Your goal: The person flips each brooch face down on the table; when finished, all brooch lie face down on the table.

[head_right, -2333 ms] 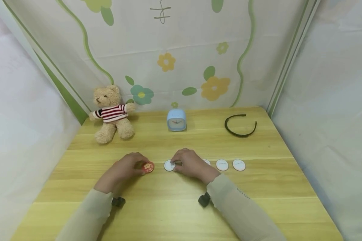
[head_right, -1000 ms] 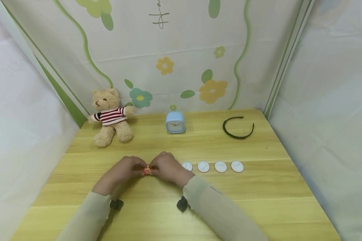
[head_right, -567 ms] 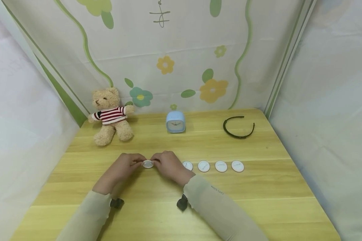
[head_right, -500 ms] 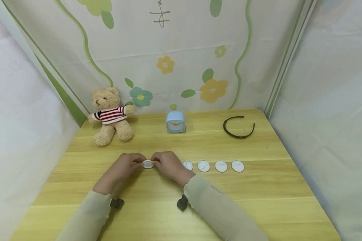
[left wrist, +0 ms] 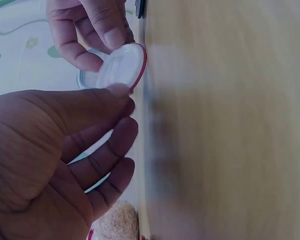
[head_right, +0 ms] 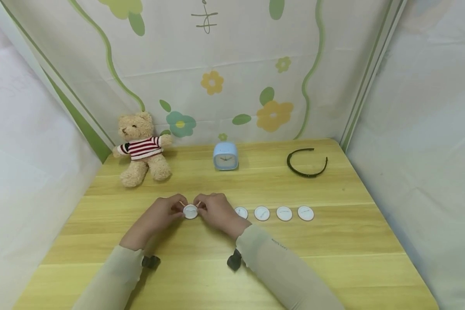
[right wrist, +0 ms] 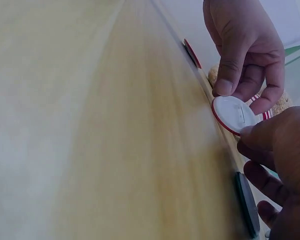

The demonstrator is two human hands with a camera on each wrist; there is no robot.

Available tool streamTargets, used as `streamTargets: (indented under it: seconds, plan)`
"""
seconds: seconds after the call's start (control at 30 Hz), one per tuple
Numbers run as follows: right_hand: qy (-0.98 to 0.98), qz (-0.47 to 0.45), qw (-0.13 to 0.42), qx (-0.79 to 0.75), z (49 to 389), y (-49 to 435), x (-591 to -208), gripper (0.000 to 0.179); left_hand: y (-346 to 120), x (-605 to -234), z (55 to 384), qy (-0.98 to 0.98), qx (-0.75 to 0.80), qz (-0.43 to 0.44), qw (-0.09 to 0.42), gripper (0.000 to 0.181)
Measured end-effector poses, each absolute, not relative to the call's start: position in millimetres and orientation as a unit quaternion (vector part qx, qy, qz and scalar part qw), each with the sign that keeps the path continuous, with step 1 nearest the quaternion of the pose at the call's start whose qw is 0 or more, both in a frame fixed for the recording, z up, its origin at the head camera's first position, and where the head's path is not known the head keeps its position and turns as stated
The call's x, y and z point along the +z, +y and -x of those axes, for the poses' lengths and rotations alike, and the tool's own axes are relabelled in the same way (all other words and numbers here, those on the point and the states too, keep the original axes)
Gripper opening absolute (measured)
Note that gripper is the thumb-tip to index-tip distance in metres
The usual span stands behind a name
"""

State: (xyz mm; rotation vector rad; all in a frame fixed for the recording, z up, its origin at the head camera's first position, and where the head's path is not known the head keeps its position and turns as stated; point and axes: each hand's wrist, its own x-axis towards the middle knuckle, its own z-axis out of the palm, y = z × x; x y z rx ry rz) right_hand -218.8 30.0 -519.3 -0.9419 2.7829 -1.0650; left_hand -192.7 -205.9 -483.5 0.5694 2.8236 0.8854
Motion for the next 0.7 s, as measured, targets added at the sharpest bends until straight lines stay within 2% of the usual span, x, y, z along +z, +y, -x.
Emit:
streamTargets:
  seconds: [0.3, 0.7]
  plan:
    - [0.889, 0.321, 0.036, -0.325, 218.7, 32.8, -517.7, 0.022, -207.0, -487.7, 193.7, 0.928, 0.304, -0.196, 0.091, 0.026]
    - [0.895, 0.36, 0.03, -0.261, 217.3, 33.2, -516.6, 0.026, -206.5, -489.4, 195.1, 0.936, 0.271, -0.207, 0.089, 0.024]
